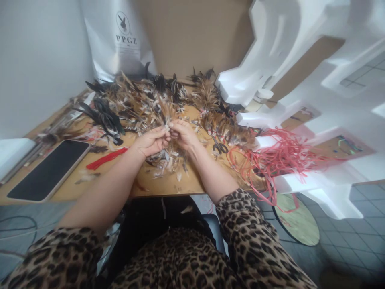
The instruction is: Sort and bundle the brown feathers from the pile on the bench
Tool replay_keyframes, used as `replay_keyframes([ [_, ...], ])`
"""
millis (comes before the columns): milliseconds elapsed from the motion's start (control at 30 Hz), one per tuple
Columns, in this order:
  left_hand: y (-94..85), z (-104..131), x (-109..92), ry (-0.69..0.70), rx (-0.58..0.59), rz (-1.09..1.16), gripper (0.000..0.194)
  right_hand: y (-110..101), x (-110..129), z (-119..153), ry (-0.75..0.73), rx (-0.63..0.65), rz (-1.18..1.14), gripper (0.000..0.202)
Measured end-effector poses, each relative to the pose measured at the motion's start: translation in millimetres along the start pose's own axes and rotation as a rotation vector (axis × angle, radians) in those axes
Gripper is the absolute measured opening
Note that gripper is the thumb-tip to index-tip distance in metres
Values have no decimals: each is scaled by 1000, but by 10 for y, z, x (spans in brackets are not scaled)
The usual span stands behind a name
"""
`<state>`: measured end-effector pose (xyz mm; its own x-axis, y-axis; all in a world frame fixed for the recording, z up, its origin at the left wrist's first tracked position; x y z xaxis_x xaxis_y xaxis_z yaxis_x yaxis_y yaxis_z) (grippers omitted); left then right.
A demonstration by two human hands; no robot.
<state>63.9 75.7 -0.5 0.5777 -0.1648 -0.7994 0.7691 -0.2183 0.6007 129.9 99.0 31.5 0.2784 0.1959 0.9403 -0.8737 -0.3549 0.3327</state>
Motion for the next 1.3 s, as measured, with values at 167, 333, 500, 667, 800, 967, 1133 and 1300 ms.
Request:
replay_keyframes([
  [167, -252, -26, -264, 232, -263, -290, 24, -236, 187, 66, -190, -318, 234, 19],
  [333, -329, 1, -426, 383, -358, -384, 24, -161, 221, 99, -261, -357, 438, 17],
  [500, -314, 1, -476, 435, -333, -443, 18, -151, 190, 99, -263, -344, 416, 18],
  [667, -251, -53, -325, 275, -187, -185, 16, -70, 154, 108, -200, -231, 194, 21],
  [800, -138, -62, -213, 138, -53, 2, 16, 28, 8, 40, -73, -80, 33, 26],
  [967, -251, -61, -387, 326, -187, -211, 14, -52, -39, 8, -65, -139, 7, 31],
  [1133, -278, 17, -640, 594, -319, -584, 13, -89, 20, 73, -104, -258, 74, 32],
  [1300, -227, 61, -733, 685, -321, -771, 12, -110, 74, 109, -141, -321, 158, 27],
])
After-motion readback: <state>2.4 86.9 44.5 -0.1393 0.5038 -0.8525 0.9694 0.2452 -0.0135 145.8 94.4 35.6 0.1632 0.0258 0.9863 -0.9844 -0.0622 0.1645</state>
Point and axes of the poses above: each hand's wrist, its own z-axis away from the middle knuckle, its own y-axis out of the palm, x = y × z, the point moved 10 cm from there along -z, towards the middle knuckle, and after that the axes turned 10 degrees about y, right-handed, at the moved point
